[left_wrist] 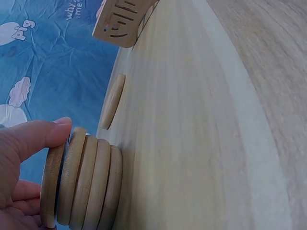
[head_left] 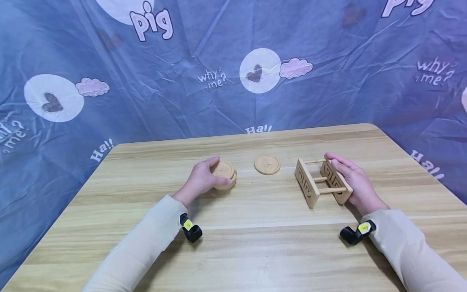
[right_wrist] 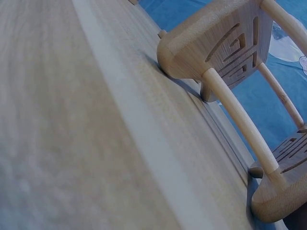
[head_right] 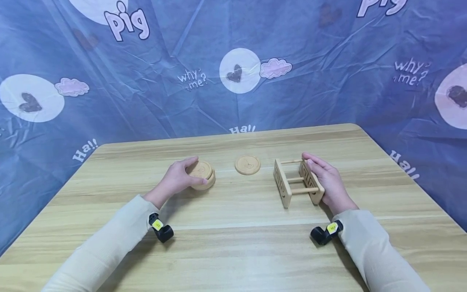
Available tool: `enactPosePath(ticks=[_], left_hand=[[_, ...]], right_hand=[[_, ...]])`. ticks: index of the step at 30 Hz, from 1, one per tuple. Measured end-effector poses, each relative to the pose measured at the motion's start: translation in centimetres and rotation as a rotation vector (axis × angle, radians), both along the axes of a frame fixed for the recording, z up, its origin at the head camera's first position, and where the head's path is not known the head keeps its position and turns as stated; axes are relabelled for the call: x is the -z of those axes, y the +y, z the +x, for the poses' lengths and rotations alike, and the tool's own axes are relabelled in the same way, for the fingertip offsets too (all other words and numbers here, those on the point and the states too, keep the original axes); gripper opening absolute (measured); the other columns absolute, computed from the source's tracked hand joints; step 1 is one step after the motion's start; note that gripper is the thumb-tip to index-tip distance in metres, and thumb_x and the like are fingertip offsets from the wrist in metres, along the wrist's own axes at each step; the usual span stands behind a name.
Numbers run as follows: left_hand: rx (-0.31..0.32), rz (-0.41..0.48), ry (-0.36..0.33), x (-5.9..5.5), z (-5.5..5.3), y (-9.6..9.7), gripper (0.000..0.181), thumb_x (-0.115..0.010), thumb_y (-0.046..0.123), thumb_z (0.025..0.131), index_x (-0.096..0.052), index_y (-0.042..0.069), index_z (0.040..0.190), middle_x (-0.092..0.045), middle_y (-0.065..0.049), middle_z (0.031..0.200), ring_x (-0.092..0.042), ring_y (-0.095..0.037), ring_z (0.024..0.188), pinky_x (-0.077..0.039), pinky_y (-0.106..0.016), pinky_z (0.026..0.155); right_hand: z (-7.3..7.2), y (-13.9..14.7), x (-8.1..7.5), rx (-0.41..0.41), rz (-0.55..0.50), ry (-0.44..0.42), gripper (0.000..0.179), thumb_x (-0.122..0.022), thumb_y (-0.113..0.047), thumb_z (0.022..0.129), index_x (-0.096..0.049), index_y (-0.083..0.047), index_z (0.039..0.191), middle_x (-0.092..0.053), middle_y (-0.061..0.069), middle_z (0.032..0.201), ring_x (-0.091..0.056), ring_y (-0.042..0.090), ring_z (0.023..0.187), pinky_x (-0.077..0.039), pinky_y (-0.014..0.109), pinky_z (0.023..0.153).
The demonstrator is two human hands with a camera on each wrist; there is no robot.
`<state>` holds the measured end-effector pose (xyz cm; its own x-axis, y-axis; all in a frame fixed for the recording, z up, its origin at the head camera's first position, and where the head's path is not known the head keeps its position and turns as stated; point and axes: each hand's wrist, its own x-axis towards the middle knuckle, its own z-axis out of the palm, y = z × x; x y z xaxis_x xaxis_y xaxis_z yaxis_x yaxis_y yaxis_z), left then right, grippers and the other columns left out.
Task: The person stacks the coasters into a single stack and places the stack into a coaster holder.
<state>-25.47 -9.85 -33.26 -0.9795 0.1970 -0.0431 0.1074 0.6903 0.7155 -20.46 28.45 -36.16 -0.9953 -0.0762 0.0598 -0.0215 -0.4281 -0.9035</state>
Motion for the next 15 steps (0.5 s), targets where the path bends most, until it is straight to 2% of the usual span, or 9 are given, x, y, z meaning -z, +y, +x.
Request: enactPosePath(ticks=[11,15], left_hand=[[0.020,0.013,0.003,0.19,-0.04,0.40,0.092,-0.082,0.027,0.061,-0.036,0.009,0.139,-0.039,-0.007,0.142,-0.032,-0.026,0.133,-0.023,-0.039,0.112],[0.022,0.011,0.033,0.53,0.31,0.47,0.100,-0.082,0.030,0.061,-0.027,0.008,0.142,-0.031,-0.010,0.146,-0.026,-0.028,0.135,-0.020,-0.041,0.113]], right_hand=[[-0.17,0.00,-0.03,0.011,0.008,-0.009,0.026,-0.049,-0.013,0.093,-0.066,-0.022,0.110,-0.064,-0.017,0.106,-0.060,0.000,0.095,-0.052,0.016,0.078],[-0.12,0.06,-0.06,0.000,-0.004,-0.013,0.026,-0.048,-0.013,0.093,-0.066,-0.022,0.110,-0.064,-0.016,0.106,-0.060,0.001,0.094,-0.052,0.018,0.077]])
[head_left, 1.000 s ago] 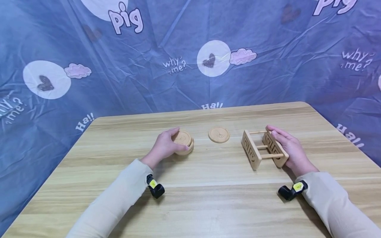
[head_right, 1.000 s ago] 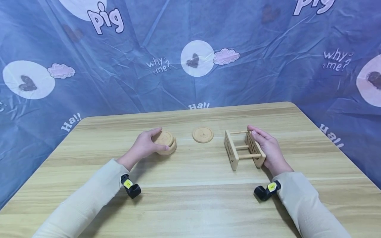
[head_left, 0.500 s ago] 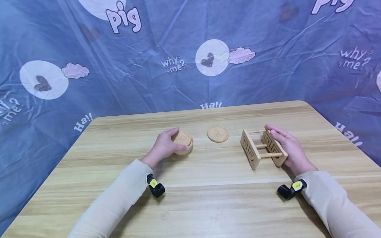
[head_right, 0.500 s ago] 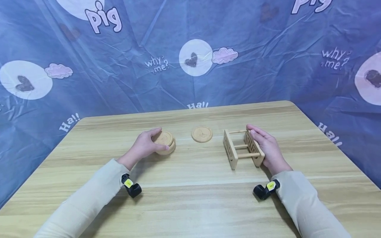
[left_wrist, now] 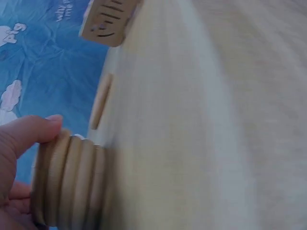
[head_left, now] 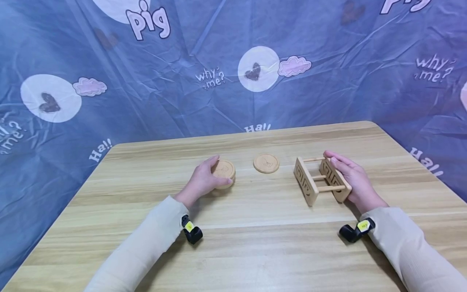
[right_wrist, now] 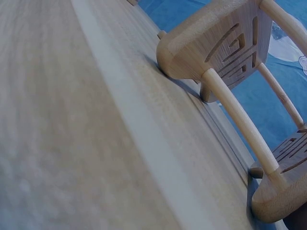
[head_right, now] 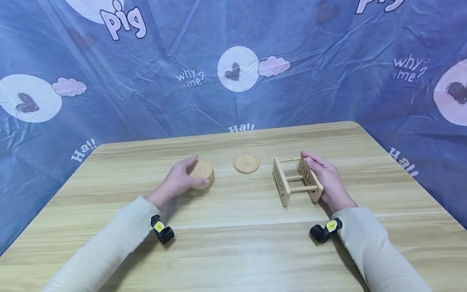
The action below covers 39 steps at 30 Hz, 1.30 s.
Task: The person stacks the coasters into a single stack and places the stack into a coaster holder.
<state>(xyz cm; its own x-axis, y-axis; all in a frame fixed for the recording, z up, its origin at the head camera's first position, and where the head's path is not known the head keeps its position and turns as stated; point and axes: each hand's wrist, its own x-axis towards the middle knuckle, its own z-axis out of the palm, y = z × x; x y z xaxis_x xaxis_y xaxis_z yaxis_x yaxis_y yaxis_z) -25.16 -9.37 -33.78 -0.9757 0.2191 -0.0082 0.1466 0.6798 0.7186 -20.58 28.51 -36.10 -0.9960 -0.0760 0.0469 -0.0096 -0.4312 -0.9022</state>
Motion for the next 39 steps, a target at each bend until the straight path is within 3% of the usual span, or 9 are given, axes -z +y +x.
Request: enactPosePath(ticks=[6,10,14,20,25,29,39], left_hand=[[-0.012,0.009,0.095,0.2,0.7,0.2,0.116,-0.082,0.037,0.059,-0.008,0.013,0.147,-0.006,-0.005,0.153,-0.004,-0.032,0.139,-0.007,-0.048,0.113],[-0.010,0.037,0.164,-0.7,0.8,1.3,0.116,-0.081,0.037,0.061,-0.006,0.018,0.147,-0.002,0.001,0.153,0.000,-0.034,0.139,-0.006,-0.051,0.113],[0.005,0.048,0.194,-1.5,1.0,3.3,0.116,-0.080,0.037,0.063,-0.003,0.016,0.147,0.001,0.001,0.153,0.004,-0.025,0.140,-0.001,-0.045,0.114],[0.006,0.098,0.172,-1.7,1.2,6.6,0.118,-0.080,0.036,0.064,0.003,0.020,0.146,0.006,0.004,0.153,0.003,-0.024,0.140,-0.005,-0.041,0.113],[0.069,0.143,0.134,-1.0,1.7,8.6,0.113,-0.078,0.030,0.067,0.002,0.023,0.146,0.006,0.009,0.152,-0.003,-0.018,0.140,-0.012,-0.038,0.113],[0.112,0.151,0.083,-0.3,1.7,9.8,0.108,-0.078,0.029,0.068,-0.004,0.020,0.147,0.000,0.007,0.153,-0.007,-0.017,0.140,-0.013,-0.035,0.114],[0.084,0.166,-0.011,1.8,0.8,11.9,0.109,-0.080,0.027,0.066,-0.007,0.016,0.147,-0.005,0.001,0.154,-0.012,-0.022,0.139,-0.015,-0.036,0.113]], right_hand=[[0.0,-0.1,-0.1,-0.003,0.023,0.007,0.026,-0.049,-0.014,0.093,-0.065,-0.022,0.111,-0.064,-0.017,0.107,-0.060,0.001,0.095,-0.052,0.018,0.077],[-0.2,-0.2,0.0,0.002,0.037,0.012,0.026,-0.050,-0.014,0.092,-0.065,-0.022,0.112,-0.064,-0.017,0.107,-0.059,-0.001,0.095,-0.052,0.017,0.078],[-0.2,-0.2,0.1,0.004,0.049,0.011,0.026,-0.050,-0.015,0.092,-0.065,-0.022,0.112,-0.064,-0.018,0.107,-0.059,-0.001,0.095,-0.052,0.016,0.078],[-0.1,0.1,0.1,-0.005,0.044,0.011,0.027,-0.048,-0.014,0.093,-0.064,-0.023,0.113,-0.063,-0.018,0.108,-0.060,0.001,0.094,-0.053,0.018,0.076],[0.0,0.1,0.1,-0.007,0.051,-0.003,0.026,-0.050,-0.015,0.092,-0.064,-0.022,0.114,-0.063,-0.018,0.107,-0.059,-0.001,0.095,-0.052,0.017,0.077],[-0.1,0.1,0.1,-0.013,0.040,-0.003,0.026,-0.049,-0.014,0.093,-0.064,-0.023,0.113,-0.063,-0.018,0.107,-0.060,0.001,0.094,-0.053,0.019,0.076],[-0.2,0.3,0.1,-0.025,0.015,0.001,0.027,-0.047,-0.013,0.094,-0.065,-0.022,0.112,-0.064,-0.016,0.108,-0.061,0.003,0.094,-0.054,0.021,0.076]])
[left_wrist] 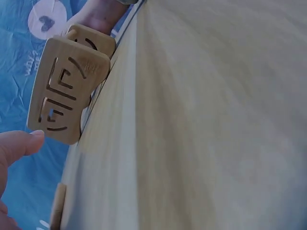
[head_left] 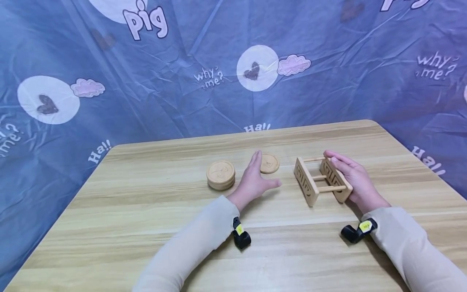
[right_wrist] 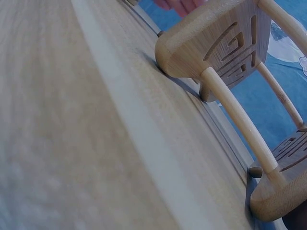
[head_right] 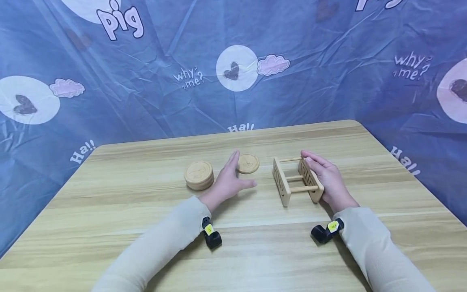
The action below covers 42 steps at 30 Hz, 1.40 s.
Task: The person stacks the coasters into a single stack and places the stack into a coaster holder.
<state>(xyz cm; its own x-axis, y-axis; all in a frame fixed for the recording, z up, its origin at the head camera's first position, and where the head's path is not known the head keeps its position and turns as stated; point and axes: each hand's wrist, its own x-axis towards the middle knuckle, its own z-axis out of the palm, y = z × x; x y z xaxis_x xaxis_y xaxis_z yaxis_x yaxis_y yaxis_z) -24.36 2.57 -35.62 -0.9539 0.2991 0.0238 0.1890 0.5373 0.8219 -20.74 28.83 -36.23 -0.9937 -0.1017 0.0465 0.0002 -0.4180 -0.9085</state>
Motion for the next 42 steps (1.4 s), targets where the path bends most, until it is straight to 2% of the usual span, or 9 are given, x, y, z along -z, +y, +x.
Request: enactPosePath(ticks=[6,13,26,29,37,42], left_hand=[[-0.044,0.013,-0.010,0.9,-1.1,0.5,0.107,-0.080,0.027,0.066,-0.012,0.010,0.146,-0.010,-0.005,0.153,-0.016,-0.025,0.138,-0.018,-0.035,0.113],[-0.140,0.073,-0.044,1.7,-2.1,1.3,0.109,-0.081,0.023,0.063,-0.012,0.010,0.146,-0.014,-0.006,0.152,-0.021,-0.028,0.137,-0.020,-0.039,0.112],[-0.172,0.007,-0.010,2.1,-3.3,1.8,0.105,-0.079,0.026,0.066,-0.013,0.008,0.146,-0.015,-0.008,0.152,-0.021,-0.026,0.137,-0.022,-0.034,0.112],[-0.186,-0.034,0.003,2.2,-3.5,2.1,0.106,-0.080,0.028,0.066,-0.013,0.007,0.145,-0.018,-0.009,0.151,-0.022,-0.026,0.137,-0.021,-0.033,0.112],[-0.220,-0.212,0.020,1.9,-3.4,2.8,0.105,-0.078,0.040,0.065,-0.017,0.007,0.145,-0.024,-0.010,0.149,-0.025,-0.026,0.136,-0.022,-0.035,0.113],[-0.243,-0.246,0.024,1.9,-3.6,2.9,0.099,-0.076,0.040,0.068,-0.022,0.007,0.144,-0.030,-0.009,0.146,-0.029,-0.025,0.134,-0.024,-0.034,0.112]], right_hand=[[0.0,0.0,-0.1,-0.002,0.003,0.012,0.027,-0.046,-0.012,0.094,-0.065,-0.022,0.111,-0.064,-0.015,0.107,-0.061,0.003,0.094,-0.053,0.020,0.076],[0.2,0.3,-0.1,0.004,0.013,0.006,0.028,-0.046,-0.013,0.094,-0.064,-0.021,0.113,-0.063,-0.016,0.108,-0.061,0.003,0.094,-0.054,0.020,0.075],[0.0,0.1,-0.2,0.000,0.003,0.011,0.028,-0.046,-0.011,0.094,-0.066,-0.021,0.111,-0.064,-0.015,0.108,-0.061,0.003,0.094,-0.053,0.020,0.076],[0.1,0.0,-0.2,0.009,0.005,0.008,0.028,-0.046,-0.012,0.094,-0.066,-0.021,0.111,-0.064,-0.015,0.108,-0.061,0.002,0.094,-0.053,0.019,0.076],[0.2,-0.1,-0.1,0.017,-0.012,0.007,0.027,-0.047,-0.011,0.094,-0.066,-0.020,0.111,-0.064,-0.015,0.107,-0.061,0.002,0.094,-0.053,0.018,0.076],[0.0,-0.2,-0.2,0.008,-0.006,0.007,0.027,-0.047,-0.011,0.094,-0.065,-0.020,0.112,-0.064,-0.015,0.108,-0.060,0.002,0.095,-0.052,0.018,0.077]])
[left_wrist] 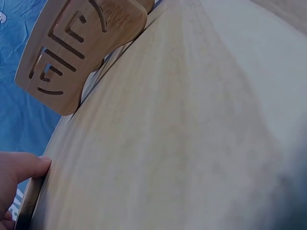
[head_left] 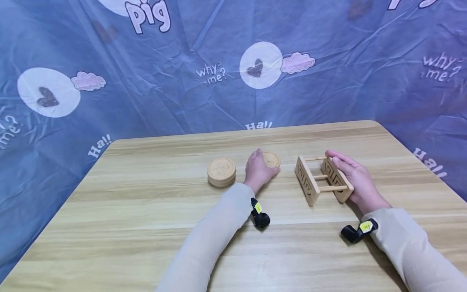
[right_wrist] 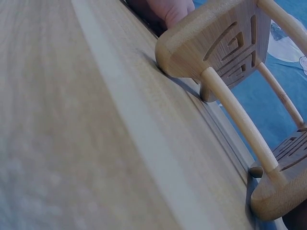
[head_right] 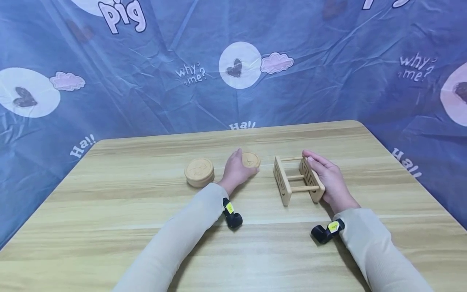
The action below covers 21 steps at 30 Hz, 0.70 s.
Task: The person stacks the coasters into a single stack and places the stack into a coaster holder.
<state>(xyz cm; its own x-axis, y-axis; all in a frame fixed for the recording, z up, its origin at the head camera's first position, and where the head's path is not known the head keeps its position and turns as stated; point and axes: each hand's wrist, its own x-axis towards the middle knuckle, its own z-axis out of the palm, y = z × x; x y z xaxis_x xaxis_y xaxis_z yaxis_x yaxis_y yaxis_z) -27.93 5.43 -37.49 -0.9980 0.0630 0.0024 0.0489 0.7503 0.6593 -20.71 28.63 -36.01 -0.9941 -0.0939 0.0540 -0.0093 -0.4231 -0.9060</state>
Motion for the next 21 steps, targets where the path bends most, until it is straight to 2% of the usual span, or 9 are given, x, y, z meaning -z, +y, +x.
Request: enactPosePath(ticks=[5,13,21], left_hand=[[0.004,0.032,-0.004,-0.12,-0.23,-0.18,0.096,-0.077,0.036,0.068,-0.024,0.006,0.143,-0.032,-0.009,0.146,-0.030,-0.024,0.133,-0.025,-0.032,0.111],[0.013,0.140,-0.024,-0.13,-0.41,-0.61,0.095,-0.079,0.028,0.066,-0.027,0.006,0.142,-0.030,-0.011,0.146,-0.029,-0.026,0.134,-0.025,-0.032,0.111],[0.001,0.181,-0.024,-0.17,-0.31,-0.83,0.095,-0.080,0.025,0.064,-0.029,0.005,0.141,-0.032,-0.011,0.145,-0.030,-0.026,0.133,-0.026,-0.031,0.110]], right_hand=[[-0.19,-0.08,0.01,0.023,0.006,0.012,0.026,-0.049,-0.011,0.093,-0.066,-0.020,0.111,-0.065,-0.015,0.107,-0.059,-0.001,0.096,-0.051,0.015,0.078],[-0.13,-0.07,0.13,0.017,-0.011,0.022,0.027,-0.048,-0.010,0.093,-0.065,-0.019,0.112,-0.065,-0.014,0.108,-0.060,0.001,0.096,-0.052,0.017,0.077],[-0.17,-0.10,0.25,0.027,-0.010,0.024,0.027,-0.048,-0.010,0.093,-0.066,-0.019,0.111,-0.065,-0.014,0.108,-0.060,0.001,0.095,-0.052,0.016,0.077]])
